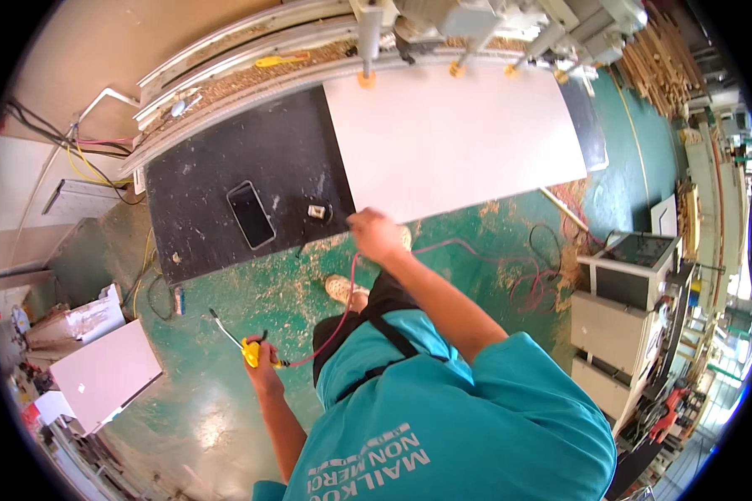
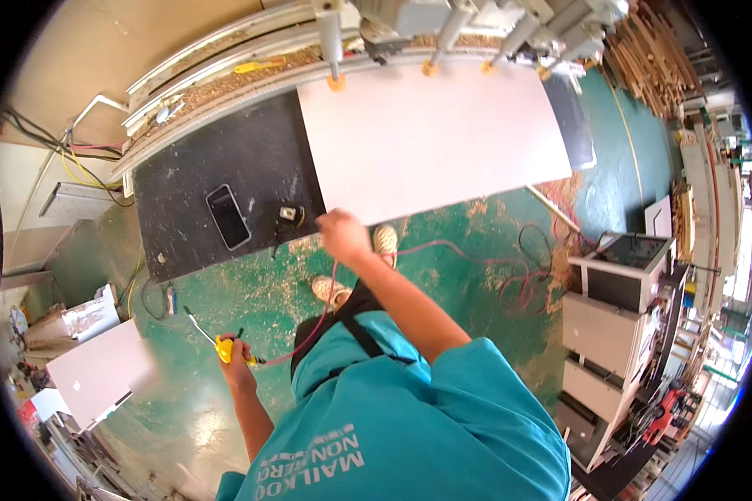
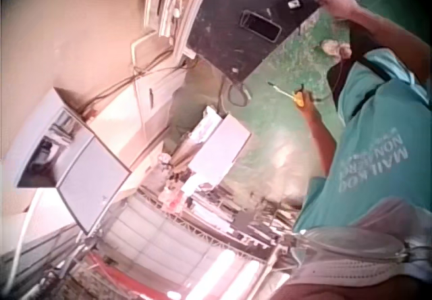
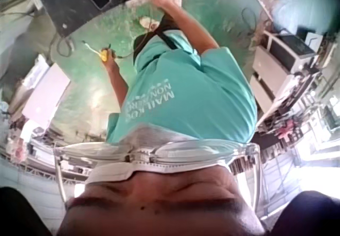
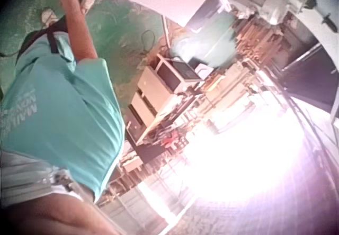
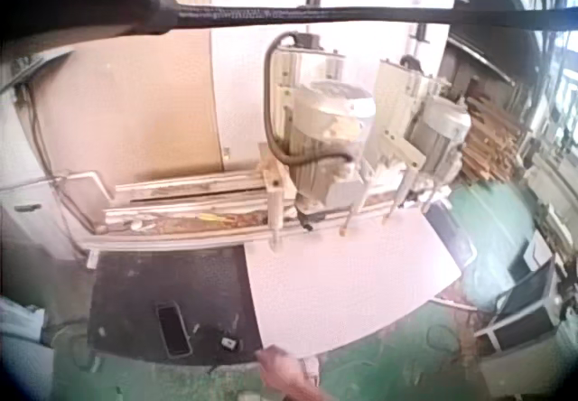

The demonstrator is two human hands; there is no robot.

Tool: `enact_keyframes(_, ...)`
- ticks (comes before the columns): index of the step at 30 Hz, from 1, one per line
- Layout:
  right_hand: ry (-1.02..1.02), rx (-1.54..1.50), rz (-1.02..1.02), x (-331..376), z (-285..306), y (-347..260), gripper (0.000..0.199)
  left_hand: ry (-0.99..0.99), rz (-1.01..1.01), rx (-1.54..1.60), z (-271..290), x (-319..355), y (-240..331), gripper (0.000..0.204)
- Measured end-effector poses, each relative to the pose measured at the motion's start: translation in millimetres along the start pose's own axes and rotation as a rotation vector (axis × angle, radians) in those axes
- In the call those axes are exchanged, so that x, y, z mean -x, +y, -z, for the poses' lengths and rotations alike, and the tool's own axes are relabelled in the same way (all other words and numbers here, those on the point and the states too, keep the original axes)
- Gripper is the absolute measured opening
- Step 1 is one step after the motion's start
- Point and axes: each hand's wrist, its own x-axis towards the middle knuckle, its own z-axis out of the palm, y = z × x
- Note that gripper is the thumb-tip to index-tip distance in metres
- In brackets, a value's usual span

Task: The person measures and marks wood panels using a tape measure and a marker, then uses a multi-spindle boring machine to drill holes into the panels, handling each panel one at a time and stacking them on a table.

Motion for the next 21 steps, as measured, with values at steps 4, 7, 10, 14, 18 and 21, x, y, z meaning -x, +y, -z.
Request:
enact_keyframes(4,0.081,0.186,-0.187,-99.0,38.3,63.7,0.017,0.041,0.118,0.001,-2.6,4.1,-13.5,0.022)
enact_keyframes(7,0.108,0.349,-0.003,-194.1,27.3,82.0,0.015,0.065,0.17,0.033,-12.7,5.3,-11.3,0.022)
enact_keyframes(10,0.088,0.564,0.071,-279.3,12.1,69.9,0.015,0.116,0.186,0.023,-16.6,15.6,-19.1,0.022)
enact_keyframes(14,0.208,0.61,-0.098,-318.3,-10.5,46.4,0.015,0.174,0.211,0.017,-21.5,34.0,-28.6,0.021)
enact_keyframes(18,0.05,0.59,0.097,-300.0,10.4,56.4,0.014,0.182,0.211,0.001,-28.3,38.4,-29.2,0.022)
enact_keyframes(21,-0.248,0.619,0.208,-257.1,31.8,54.9,0.018,0.155,0.189,0.02,-34.8,24.7,-25.9,0.023)
